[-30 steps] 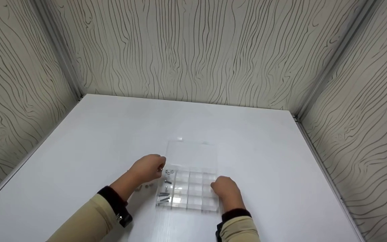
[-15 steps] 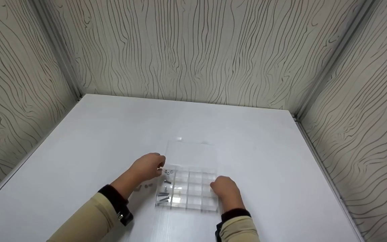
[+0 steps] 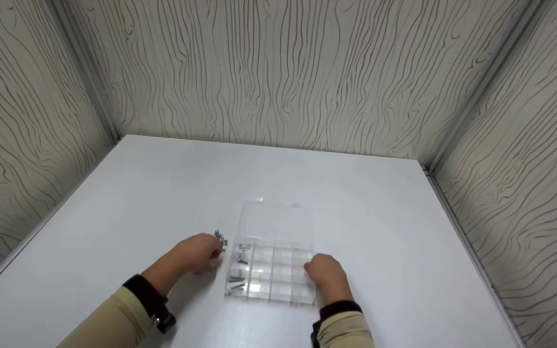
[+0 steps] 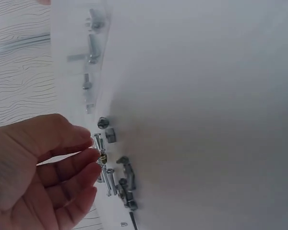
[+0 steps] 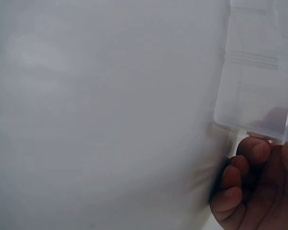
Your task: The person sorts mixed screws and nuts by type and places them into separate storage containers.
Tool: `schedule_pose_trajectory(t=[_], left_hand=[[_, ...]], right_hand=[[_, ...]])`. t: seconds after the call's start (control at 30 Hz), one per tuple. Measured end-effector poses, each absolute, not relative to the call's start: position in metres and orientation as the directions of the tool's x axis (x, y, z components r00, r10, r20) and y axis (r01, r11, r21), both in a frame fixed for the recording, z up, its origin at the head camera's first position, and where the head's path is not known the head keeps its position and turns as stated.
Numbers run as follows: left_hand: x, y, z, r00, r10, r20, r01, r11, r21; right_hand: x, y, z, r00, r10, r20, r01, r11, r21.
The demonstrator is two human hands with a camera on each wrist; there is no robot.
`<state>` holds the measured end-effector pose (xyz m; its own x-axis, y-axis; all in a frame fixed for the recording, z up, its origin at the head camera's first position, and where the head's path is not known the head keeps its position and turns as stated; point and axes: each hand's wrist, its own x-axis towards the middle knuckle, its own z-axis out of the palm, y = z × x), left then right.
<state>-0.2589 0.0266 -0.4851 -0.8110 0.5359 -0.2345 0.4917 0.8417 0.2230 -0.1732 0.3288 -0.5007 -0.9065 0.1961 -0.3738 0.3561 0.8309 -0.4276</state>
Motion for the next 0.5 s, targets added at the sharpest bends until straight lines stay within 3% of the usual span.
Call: schedule_pose_trajectory(t=[0.5], left_hand=[[-0.25,0.028,-0.497,-0.814,0.544,-0.205,0.523,0.839,0.152]], right_hand=[[-0.175,0.329,-0.501,-0.919,0.175,-0.352,0.318,0.859,-0.401]])
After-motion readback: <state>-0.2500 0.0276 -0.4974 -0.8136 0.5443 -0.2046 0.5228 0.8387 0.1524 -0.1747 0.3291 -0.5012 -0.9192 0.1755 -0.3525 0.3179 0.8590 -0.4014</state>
